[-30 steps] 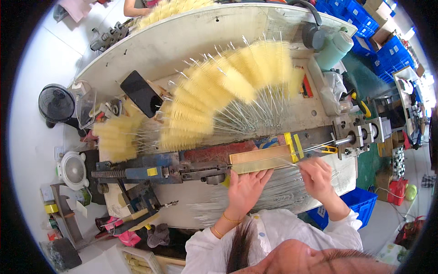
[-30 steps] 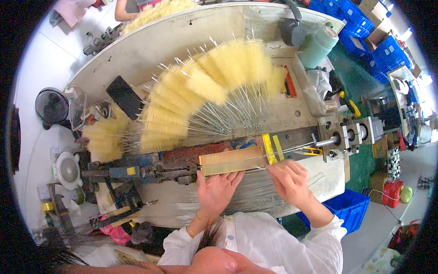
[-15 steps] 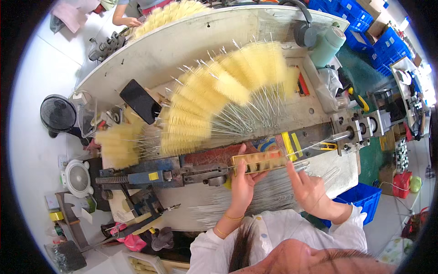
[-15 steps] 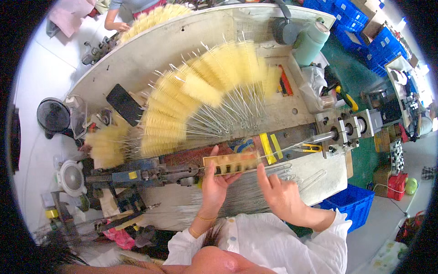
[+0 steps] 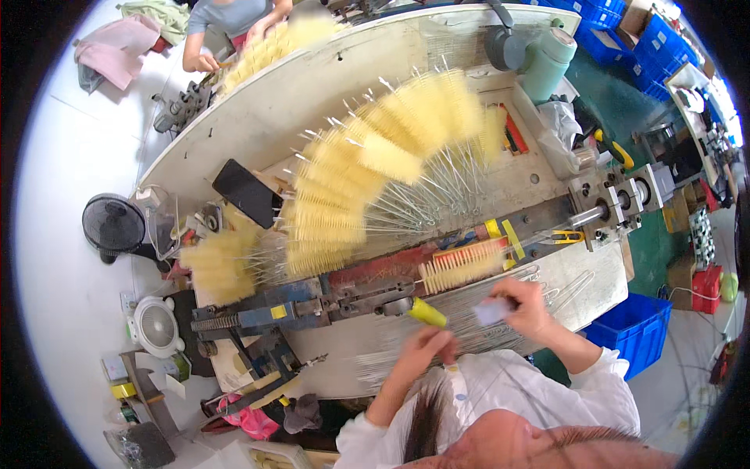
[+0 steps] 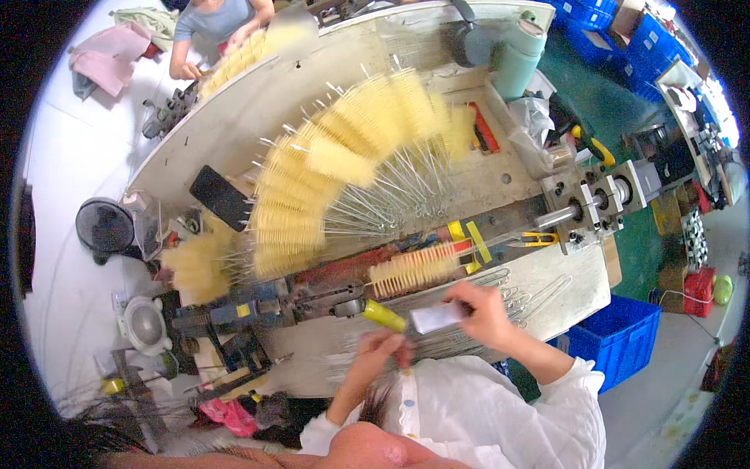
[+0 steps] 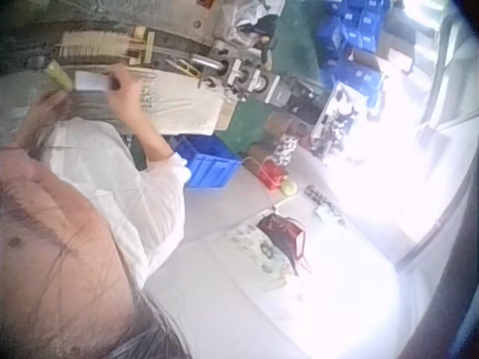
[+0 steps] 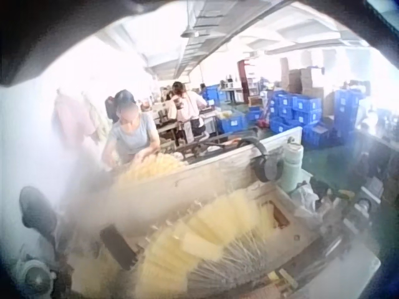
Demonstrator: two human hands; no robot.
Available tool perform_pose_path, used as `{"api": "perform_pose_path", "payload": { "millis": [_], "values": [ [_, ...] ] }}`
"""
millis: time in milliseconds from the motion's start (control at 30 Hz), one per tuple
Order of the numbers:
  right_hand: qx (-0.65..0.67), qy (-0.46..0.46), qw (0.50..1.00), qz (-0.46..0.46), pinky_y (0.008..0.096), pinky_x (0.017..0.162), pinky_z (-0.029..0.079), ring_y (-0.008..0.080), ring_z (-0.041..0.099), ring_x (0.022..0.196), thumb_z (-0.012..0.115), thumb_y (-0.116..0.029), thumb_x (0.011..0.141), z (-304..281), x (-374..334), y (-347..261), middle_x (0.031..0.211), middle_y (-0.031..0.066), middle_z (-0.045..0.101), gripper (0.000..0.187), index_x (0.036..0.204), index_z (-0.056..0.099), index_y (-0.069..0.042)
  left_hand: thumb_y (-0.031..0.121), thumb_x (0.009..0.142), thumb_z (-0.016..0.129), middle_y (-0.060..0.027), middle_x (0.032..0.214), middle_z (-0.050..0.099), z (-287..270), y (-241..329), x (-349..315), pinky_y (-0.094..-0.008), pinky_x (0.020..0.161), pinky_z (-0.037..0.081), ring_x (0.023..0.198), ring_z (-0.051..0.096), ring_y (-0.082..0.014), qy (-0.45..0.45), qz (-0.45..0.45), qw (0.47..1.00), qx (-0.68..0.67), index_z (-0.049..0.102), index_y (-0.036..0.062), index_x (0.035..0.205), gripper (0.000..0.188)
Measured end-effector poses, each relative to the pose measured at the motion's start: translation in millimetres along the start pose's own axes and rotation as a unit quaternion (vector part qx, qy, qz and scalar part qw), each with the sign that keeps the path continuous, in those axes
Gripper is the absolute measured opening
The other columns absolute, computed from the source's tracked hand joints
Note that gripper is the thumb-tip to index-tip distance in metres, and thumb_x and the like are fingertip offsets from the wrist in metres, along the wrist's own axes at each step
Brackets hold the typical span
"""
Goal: The person manufactures wire brushes by inserting metal wire rods and bristle strips into a twisting machine, clamping them, and operating the machine to twist them into spiral brushes.
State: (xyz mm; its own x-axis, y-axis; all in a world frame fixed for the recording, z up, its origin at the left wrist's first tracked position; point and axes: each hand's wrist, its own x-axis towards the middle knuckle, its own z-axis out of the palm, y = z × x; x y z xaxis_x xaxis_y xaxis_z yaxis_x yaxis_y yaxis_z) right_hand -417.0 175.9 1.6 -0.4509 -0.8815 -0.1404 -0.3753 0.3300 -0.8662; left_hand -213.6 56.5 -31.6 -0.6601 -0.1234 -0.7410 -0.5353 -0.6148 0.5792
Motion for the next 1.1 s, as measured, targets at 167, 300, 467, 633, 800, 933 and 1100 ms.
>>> {"api": "perform_pose_path", "payload": {
  "millis": [167,300,467,633,800,933,1100],
  "values": [
    [0.136,-0.012,0.99,-0.035,0.0335,0.064,0.048,0.0203,0.06,0.066,0.055,-0.008,0.082,107.5,13.0,34.9,0.08,0.014,0.06,0.022,0.103,0.057,-0.003,0.013,0.081,0.062,-0.0153,0.105,0.054,-25.3,-62.8,-1.8,-0.0411,0.084,0.039,0.103,0.049,-0.0307,0.403,0.315,0.732,0.45,0.057,0.0029,0.101,0.022],
    [0.175,-0.099,0.974,0.106,0.0329,0.065,0.048,0.0221,0.062,0.07,0.046,-0.027,0.094,88.0,11.8,19.4,0.09,0.0165,0.062,0.032,0.111,0.053,-0.001,0.008,0.079,0.063,-0.0134,0.105,0.052,-36.8,-63.5,-1.1,-0.0415,0.085,0.039,0.101,0.048,-0.0321,0.383,0.313,0.731,0.47,0.056,0.0027,0.1,0.023],
    [0.151,-0.236,0.927,-0.248,0.0415,0.084,0.044,0.0314,0.056,0.1,0.05,-0.014,0.086,54.3,14.3,-92.5,0.111,0.0175,0.056,0.041,0.125,0.042,-0.007,0.018,0.084,0.057,-0.0147,0.125,0.045,-32.0,-120.4,15.4,-0.0428,0.096,0.034,0.116,0.042,-0.0302,0.19,0.351,0.908,0.13,0.045,0.004,0.122,0.043],
    [0.056,-0.161,0.905,-0.39,0.0445,0.09,0.039,0.031,0.052,0.106,0.058,-0.009,0.07,104.7,37.2,-27.1,0.113,0.0148,0.056,0.046,0.115,0.053,-0.004,0.014,0.081,0.061,-0.0153,0.124,0.048,-73.5,-186.1,130.8,-0.0402,0.096,0.038,0.115,0.047,-0.0294,-0.017,0.222,0.945,0.238,0.047,0.0036,0.122,0.045],
    [-0.441,0.228,0.826,-0.267,0.0436,0.086,0.038,0.0306,0.05,0.107,0.053,-0.006,0.071,-22.9,66.8,31.3,0.111,0.0119,0.055,0.041,0.113,0.055,-0.004,0.003,0.076,0.066,-0.0125,0.108,0.059,8.7,-83.9,55.6,-0.034,0.084,0.047,0.099,0.057,-0.029,0.127,0.501,0.77,0.373,0.058,0.0038,0.105,0.03],
    [-0.341,0.157,0.871,-0.316,0.044,0.085,0.041,0.0307,0.055,0.091,0.052,-0.002,0.072,-26.3,78.4,43.7,0.095,0.0122,0.057,0.035,0.105,0.061,-0.002,0.004,0.078,0.064,-0.0092,0.102,0.06,14.7,-35.0,30.7,-0.0326,0.081,0.048,0.096,0.058,-0.0257,0.08,0.478,0.79,0.375,0.061,0.004,0.1,0.022],
    [0.024,0.315,0.938,-0.14,0.0368,0.077,0.048,0.0331,0.058,0.091,0.048,0.011,0.076,-19.7,138.6,-8.1,0.107,0.0185,0.055,0.038,0.112,0.055,0.002,0.008,0.079,0.063,-0.0095,0.098,0.059,24.8,45.8,-1.5,-0.0353,0.083,0.048,0.096,0.057,-0.0264,0.108,0.566,0.701,0.419,0.061,0.0043,0.1,0.021]
  ]
}}
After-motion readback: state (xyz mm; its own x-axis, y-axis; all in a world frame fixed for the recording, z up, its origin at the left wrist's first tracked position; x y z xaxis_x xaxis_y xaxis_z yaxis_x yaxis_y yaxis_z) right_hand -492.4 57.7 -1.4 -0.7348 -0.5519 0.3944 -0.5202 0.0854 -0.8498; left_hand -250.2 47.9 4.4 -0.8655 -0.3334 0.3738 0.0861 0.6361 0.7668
